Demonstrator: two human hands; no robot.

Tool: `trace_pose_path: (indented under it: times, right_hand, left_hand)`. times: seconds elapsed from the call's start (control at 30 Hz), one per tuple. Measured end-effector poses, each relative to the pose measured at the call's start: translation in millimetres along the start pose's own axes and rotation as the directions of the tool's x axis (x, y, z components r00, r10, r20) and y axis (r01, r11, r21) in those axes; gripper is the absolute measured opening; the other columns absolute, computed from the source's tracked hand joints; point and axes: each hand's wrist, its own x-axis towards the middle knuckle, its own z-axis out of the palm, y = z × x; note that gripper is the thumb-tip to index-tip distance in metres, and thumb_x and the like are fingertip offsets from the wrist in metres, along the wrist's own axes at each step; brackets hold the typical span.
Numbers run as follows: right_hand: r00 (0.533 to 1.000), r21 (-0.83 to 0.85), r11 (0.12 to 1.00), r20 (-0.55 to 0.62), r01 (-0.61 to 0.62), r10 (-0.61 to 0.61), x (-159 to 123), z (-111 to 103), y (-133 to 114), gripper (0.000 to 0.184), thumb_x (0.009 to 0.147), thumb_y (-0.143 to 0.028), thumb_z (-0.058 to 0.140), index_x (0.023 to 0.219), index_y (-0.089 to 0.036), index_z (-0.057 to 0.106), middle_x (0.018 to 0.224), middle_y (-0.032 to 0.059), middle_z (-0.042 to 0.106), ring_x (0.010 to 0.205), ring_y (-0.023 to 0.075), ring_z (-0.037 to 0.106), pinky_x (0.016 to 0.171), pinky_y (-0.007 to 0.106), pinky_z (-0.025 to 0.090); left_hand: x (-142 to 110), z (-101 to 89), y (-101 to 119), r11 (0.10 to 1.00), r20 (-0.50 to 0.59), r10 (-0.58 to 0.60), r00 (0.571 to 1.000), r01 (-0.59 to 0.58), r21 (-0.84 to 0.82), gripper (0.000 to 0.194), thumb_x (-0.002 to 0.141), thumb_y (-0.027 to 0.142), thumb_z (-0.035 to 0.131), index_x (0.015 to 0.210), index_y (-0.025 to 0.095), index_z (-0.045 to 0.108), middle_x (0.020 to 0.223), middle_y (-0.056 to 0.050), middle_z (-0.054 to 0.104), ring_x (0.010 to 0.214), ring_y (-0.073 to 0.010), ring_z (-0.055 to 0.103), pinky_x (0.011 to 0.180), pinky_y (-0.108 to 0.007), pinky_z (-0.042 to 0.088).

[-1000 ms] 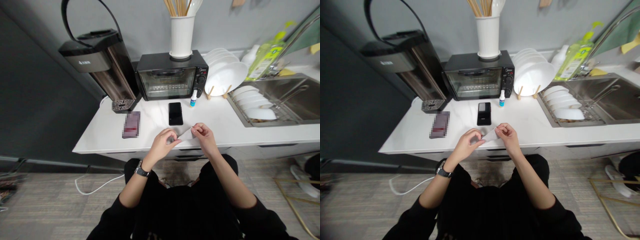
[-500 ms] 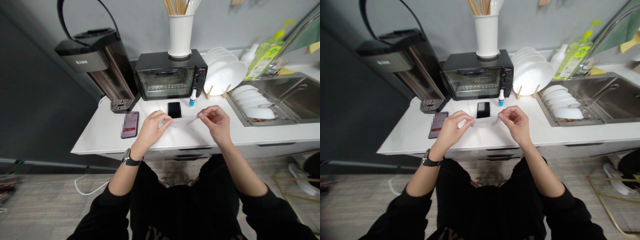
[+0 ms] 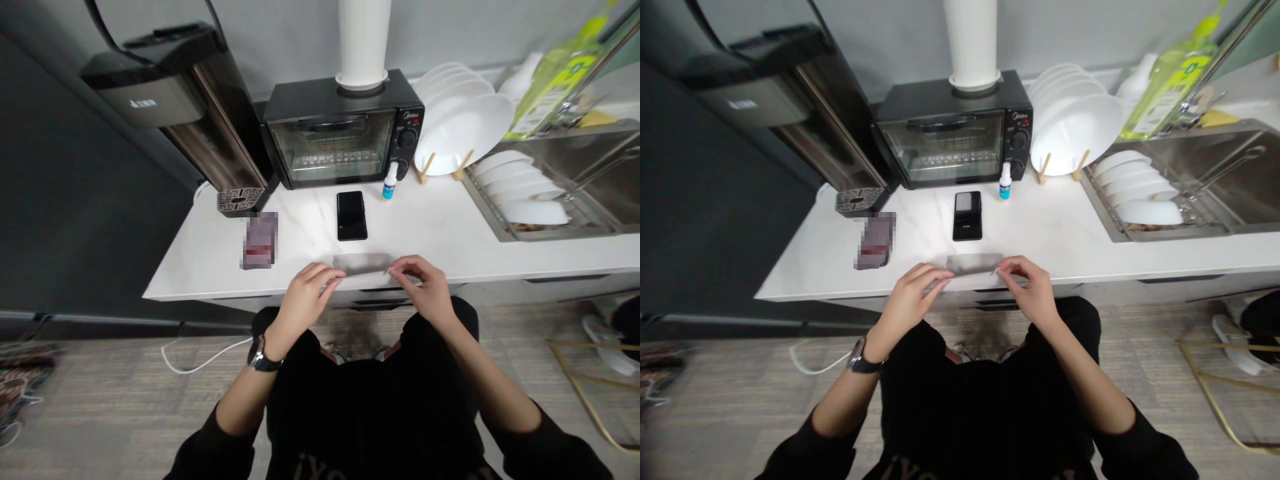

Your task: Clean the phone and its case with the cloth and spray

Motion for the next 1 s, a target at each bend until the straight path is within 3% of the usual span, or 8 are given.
trace_pose_path:
  times: [0.3, 0.37, 0.47, 0.53, 0.63, 0.73, 0.87, 1.0]
  right_hand:
    - [0.997, -0.269, 0.960, 0.011, -0.074, 0.080, 49, 9, 17, 0.018, 0.092, -0.031, 0.066, 0.108, -0.024, 0.070, 0.090, 0.0021, 0.078, 0.071, 0.0179, 0.072, 0.069, 0.031, 0.057]
    - [0.999, -0.383, 0.923, 0.003, -0.033, 0.037, 49, 10, 15, 0.020, 0.092, -0.025, 0.064, 0.110, -0.024, 0.071, 0.093, 0.0032, 0.079, 0.073, 0.0192, 0.072, 0.072, 0.033, 0.058]
    - [0.989, -0.523, 0.844, -0.002, 0.124, -0.146, 43, 11, 6, 0.024, 0.096, -0.021, 0.059, 0.116, -0.024, 0.073, 0.116, 0.0096, 0.078, 0.102, 0.0270, 0.075, 0.091, 0.043, 0.061]
    - [0.960, -0.535, 0.800, 0.095, 0.272, -0.263, 32, 10, 1, 0.029, 0.102, -0.023, 0.056, 0.126, -0.025, 0.072, 0.136, 0.0117, 0.073, 0.124, 0.0298, 0.070, 0.105, 0.048, 0.058]
    - [0.873, -0.509, 0.717, 0.368, 0.476, -0.319, 8, 7, 1, 0.046, 0.106, -0.032, 0.058, 0.152, -0.027, 0.058, 0.157, 0.0117, 0.062, 0.144, 0.0309, 0.060, 0.121, 0.057, 0.049]
    - [0.801, -0.521, 0.634, 0.523, 0.571, -0.292, -13, 3, 7, 0.067, 0.105, -0.036, 0.061, 0.167, -0.027, 0.037, 0.166, 0.0116, 0.050, 0.155, 0.0319, 0.049, 0.128, 0.062, 0.039]
    - [0.786, -0.526, 0.597, 0.514, 0.605, -0.344, -20, -1, 14, 0.059, 0.106, -0.025, 0.059, 0.163, -0.030, 0.044, 0.161, 0.0070, 0.058, 0.149, 0.0276, 0.056, 0.126, 0.055, 0.044]
    - [0.777, -0.508, 0.587, 0.414, 0.630, -0.475, -13, -1, 20, 0.044, 0.105, -0.014, 0.058, 0.144, -0.031, 0.066, 0.142, 0.0030, 0.074, 0.131, 0.0238, 0.071, 0.116, 0.049, 0.054]
  left_hand:
    - [56, 11.0, -39, 0.976, 0.146, -0.195, 0.970, 0.177, 0.126, 0.036, 0.093, 0.019, 0.079, 0.127, 0.026, 0.068, 0.094, 0.001, 0.074, 0.088, -0.0204, 0.071, 0.085, -0.034, 0.057]
    - [54, 10.6, -39, 0.980, 0.131, -0.176, 0.976, 0.161, 0.117, 0.032, 0.095, 0.021, 0.077, 0.126, 0.025, 0.069, 0.104, -0.002, 0.074, 0.094, -0.0206, 0.071, 0.089, -0.034, 0.058]
    - [43, 8.7, -32, 0.988, 0.038, -0.095, 0.995, 0.089, 0.127, 0.025, 0.104, 0.027, 0.064, 0.129, 0.022, 0.069, 0.130, -0.010, 0.070, 0.118, -0.0244, 0.069, 0.104, -0.041, 0.057]
    - [31, 8.7, -26, 0.986, 0.061, 0.013, 0.998, -0.023, 0.163, 0.032, 0.109, 0.030, 0.054, 0.138, 0.023, 0.065, 0.147, -0.012, 0.064, 0.135, -0.0260, 0.062, 0.115, -0.045, 0.052]
    - [10, 10.3, -21, 0.944, 0.309, 0.195, 0.931, -0.264, 0.198, 0.057, 0.107, 0.043, 0.059, 0.160, 0.027, 0.047, 0.165, -0.011, 0.051, 0.153, -0.0279, 0.049, 0.127, -0.051, 0.041]
    - [-7, 10.3, -21, 0.901, 0.372, 0.194, 0.908, -0.315, 0.298, 0.067, 0.104, 0.043, 0.065, 0.165, 0.030, 0.041, 0.170, -0.010, 0.044, 0.159, -0.0292, 0.041, 0.130, -0.052, 0.035]
    - [-15, 12.0, -22, 0.879, 0.245, 0.253, 0.936, -0.328, 0.346, 0.048, 0.105, 0.037, 0.065, 0.151, 0.026, 0.058, 0.160, -0.010, 0.058, 0.148, -0.0279, 0.056, 0.127, -0.052, 0.041]
    - [-14, 21.6, -18, 0.873, 0.054, 0.319, 0.946, -0.316, 0.372, 0.021, 0.104, 0.028, 0.067, 0.122, 0.020, 0.073, 0.123, -0.007, 0.079, 0.116, -0.0245, 0.074, 0.113, -0.046, 0.055]
